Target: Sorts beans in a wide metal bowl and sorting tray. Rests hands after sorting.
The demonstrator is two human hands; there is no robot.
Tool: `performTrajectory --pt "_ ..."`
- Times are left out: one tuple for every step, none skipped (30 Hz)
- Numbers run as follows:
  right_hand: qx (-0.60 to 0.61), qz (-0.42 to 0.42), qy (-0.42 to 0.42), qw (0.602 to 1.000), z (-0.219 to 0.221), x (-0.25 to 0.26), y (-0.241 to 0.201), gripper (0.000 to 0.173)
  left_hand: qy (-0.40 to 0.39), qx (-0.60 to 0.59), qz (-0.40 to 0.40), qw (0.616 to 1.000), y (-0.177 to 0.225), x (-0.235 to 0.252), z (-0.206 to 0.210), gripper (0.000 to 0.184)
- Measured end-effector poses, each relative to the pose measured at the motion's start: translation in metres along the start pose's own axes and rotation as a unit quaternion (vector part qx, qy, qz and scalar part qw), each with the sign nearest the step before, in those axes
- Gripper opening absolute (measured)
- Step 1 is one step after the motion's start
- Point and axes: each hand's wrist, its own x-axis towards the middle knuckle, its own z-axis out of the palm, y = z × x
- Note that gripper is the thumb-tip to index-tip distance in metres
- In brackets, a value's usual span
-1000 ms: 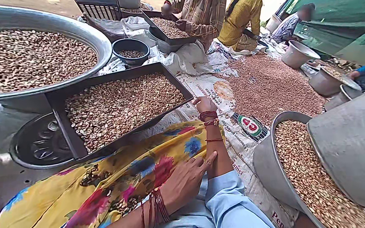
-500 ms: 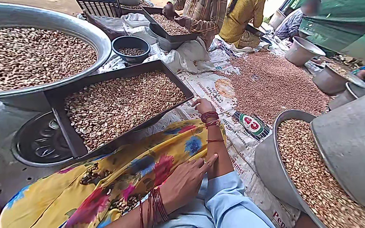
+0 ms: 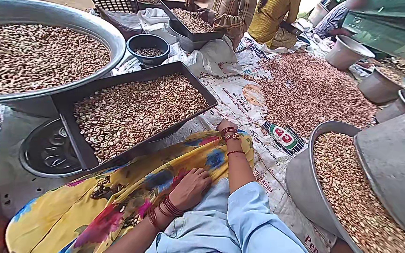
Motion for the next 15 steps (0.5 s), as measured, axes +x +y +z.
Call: performTrajectory --pt "-0.023 0.001 0.001 1.000 0.002 0.000 -0.003 0.036 -0.007 0.003 -0.006 1.000 -0.002 -0.001 0.003 0.025" --pt "-0.042 0.001 0.003 0.999 0.005 -0.001 -0.005 0.035 -0.021 -0.002 -0.016 1.000 -0.004 -0.001 0.005 0.026" --pt "-0.054 0.002 0.000 0.999 0.007 -0.002 -0.007 0.035 -0.030 -0.006 -0.023 0.999 -0.005 -0.002 0.006 0.025" --pt "-0.060 0.005 -0.005 0.998 0.008 -0.002 -0.009 0.035 -0.035 -0.009 -0.029 0.999 -0.007 -0.003 0.007 0.024" --pt "-0.067 0.008 -0.010 0.998 0.010 0.000 -0.011 0.035 -0.039 -0.008 -0.034 0.999 -0.008 -0.004 0.008 0.023" --pt "-0.076 0.010 -0.012 0.997 0.012 0.002 -0.013 0.035 -0.046 -0.007 -0.039 0.998 -0.010 -0.004 0.009 0.023" --pt "-0.083 0.011 -0.013 0.996 0.014 0.004 -0.013 0.035 -0.054 -0.003 -0.044 0.998 -0.011 -0.005 0.010 0.021" --pt "-0.087 0.010 -0.012 0.996 0.014 0.005 -0.013 0.035 -0.064 0.003 -0.051 0.997 -0.012 -0.006 0.011 0.020" --pt "-0.090 0.009 -0.011 0.996 0.014 0.006 -0.013 0.035 -0.075 0.010 -0.059 0.995 -0.013 -0.008 0.011 0.020" --pt "-0.093 0.006 -0.010 0.996 0.014 0.006 -0.013 0.035 -0.079 0.019 -0.064 0.995 -0.014 -0.009 0.012 0.020" --pt "-0.094 0.004 -0.010 0.995 0.014 0.006 -0.012 0.035 -0.086 0.025 -0.070 0.994 -0.014 -0.011 0.012 0.021" --pt "-0.091 0.002 -0.010 0.996 0.014 0.006 -0.012 0.035 -0.082 0.034 -0.070 0.994 -0.014 -0.013 0.013 0.020" --pt "-0.089 0.001 -0.010 0.996 0.014 0.006 -0.011 0.035 -0.075 0.042 -0.068 0.994 -0.014 -0.015 0.014 0.017" --pt "-0.087 0.000 -0.010 0.996 0.014 0.006 -0.011 0.035 -0.079 0.046 -0.067 0.994 -0.015 -0.017 0.015 0.016" --pt "-0.086 -0.001 -0.011 0.996 0.014 0.006 -0.011 0.035 -0.088 0.045 -0.072 0.993 -0.015 -0.019 0.015 0.017"
